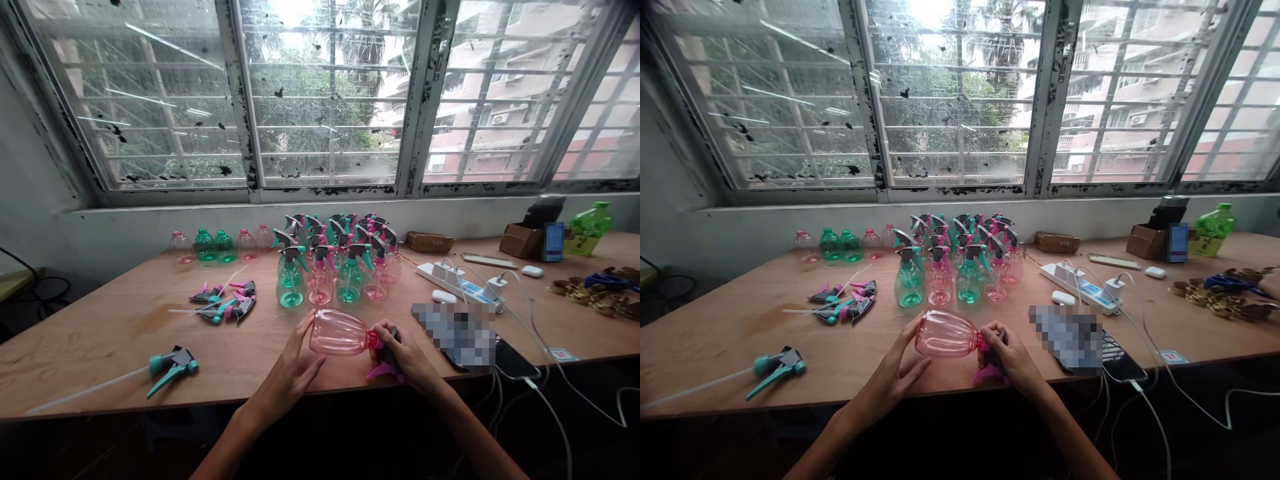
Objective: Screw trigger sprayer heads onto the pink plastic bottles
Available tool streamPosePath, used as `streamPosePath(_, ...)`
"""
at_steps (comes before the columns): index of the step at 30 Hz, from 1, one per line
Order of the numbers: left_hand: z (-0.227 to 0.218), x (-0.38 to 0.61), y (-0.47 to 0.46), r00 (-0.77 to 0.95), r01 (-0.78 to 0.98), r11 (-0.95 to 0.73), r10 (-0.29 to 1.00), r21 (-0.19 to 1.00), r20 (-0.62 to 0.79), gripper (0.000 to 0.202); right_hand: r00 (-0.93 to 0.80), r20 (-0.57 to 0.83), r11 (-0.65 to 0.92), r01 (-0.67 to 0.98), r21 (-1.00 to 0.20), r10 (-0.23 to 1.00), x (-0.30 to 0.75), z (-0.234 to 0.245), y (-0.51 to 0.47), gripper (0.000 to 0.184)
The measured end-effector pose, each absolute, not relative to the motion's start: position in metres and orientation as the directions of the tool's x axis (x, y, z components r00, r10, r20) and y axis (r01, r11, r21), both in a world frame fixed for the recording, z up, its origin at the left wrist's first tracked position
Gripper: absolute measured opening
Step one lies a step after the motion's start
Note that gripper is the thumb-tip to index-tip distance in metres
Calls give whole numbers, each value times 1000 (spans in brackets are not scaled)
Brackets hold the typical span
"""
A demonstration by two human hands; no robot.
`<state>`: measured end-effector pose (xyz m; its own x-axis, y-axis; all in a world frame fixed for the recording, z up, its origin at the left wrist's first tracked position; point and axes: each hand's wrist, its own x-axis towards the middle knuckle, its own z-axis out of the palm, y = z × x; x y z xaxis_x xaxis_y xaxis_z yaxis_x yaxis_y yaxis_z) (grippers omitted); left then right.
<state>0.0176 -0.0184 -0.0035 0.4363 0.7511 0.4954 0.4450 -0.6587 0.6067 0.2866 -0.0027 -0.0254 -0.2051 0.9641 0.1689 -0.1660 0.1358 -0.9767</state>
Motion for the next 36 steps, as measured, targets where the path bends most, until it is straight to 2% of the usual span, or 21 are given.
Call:
streamPosePath(4,-7,17,-15,424,462,-656,754,596,502,69,-210,146,110,-176,-978,967,287,-28,0,43)
streamPosePath(10,-11,18,-12,383,452,-596,802,664,458,81,-206,141,103,-186,-977,968,287,-26,0,44)
streamPosePath(15,-11,18,-11,355,431,-637,770,639,529,60,-198,129,93,-185,-978,972,286,-23,-1,46)
streamPosePath(21,-4,18,-16,344,368,-599,798,711,495,54,-237,141,91,-209,-974,961,287,-25,-1,42)
streamPosePath(27,-6,21,-14,325,349,-570,818,744,475,67,-244,127,77,-202,-976,962,287,-24,-1,45)
streamPosePath(33,-4,23,-15,257,356,-504,862,787,436,37,-231,127,81,-197,-977,965,287,-23,-1,47)
streamPosePath(36,-3,24,-17,185,394,-535,843,748,505,30,-247,132,77,-222,-972,960,286,-23,-2,45)
